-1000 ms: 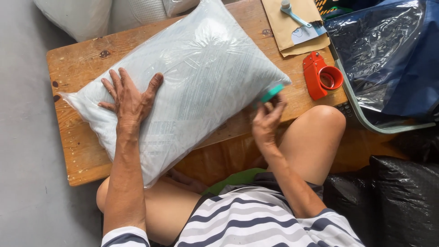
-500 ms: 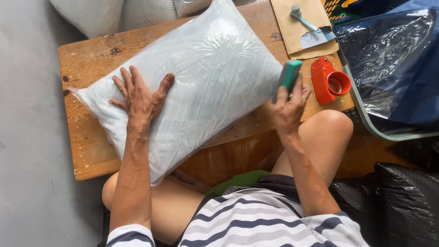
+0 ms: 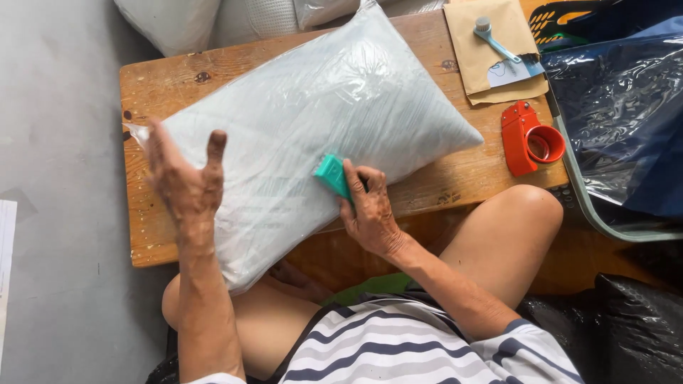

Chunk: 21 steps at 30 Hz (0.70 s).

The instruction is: The person scrubs a pillow wrapped in clear plastic with a green sponge. They repeatedly rub the sponge over the surface of the pillow, rotating it to clean different sides.

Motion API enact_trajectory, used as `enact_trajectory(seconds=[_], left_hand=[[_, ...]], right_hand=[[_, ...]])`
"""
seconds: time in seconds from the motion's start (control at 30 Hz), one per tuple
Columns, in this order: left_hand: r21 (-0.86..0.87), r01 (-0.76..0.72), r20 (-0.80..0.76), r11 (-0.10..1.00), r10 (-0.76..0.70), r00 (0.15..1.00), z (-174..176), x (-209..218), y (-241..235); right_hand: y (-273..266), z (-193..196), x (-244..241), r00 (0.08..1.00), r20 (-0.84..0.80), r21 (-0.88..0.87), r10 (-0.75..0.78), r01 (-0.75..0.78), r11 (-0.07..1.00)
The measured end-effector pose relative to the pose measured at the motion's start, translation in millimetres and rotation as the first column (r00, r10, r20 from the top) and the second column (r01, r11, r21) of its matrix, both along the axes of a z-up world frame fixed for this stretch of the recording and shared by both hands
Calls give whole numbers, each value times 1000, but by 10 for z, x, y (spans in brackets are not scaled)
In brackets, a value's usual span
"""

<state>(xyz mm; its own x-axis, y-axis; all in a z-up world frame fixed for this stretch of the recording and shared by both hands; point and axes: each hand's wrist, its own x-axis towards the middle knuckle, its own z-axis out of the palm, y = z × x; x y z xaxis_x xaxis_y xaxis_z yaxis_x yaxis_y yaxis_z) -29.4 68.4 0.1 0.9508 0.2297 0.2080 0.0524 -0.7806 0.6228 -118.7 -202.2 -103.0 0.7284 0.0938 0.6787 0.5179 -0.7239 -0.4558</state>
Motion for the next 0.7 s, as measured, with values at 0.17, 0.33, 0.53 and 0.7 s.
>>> enact_trajectory(seconds=[0.17, 0.33, 0.53, 0.7], left_hand=[[-473, -239, -337, 848, 76, 939, 165, -614, -285], [-849, -239, -211, 472, 111, 971, 101, -767, -868], [-932, -229, -204, 281, 116, 972, -291, -724, -1004], [-917, -250, -219, 310, 132, 967, -1, -832, -1199]], right_hand=[[-283, 106, 408, 1000, -16, -10, 5, -5, 1000], [-1009, -122, 831, 998, -48, 60, -36, 39, 997], [-1492, -102, 875, 935, -334, 535, -123, 295, 792], [-619, 55, 210, 968, -170, 373, 183, -109, 922]])
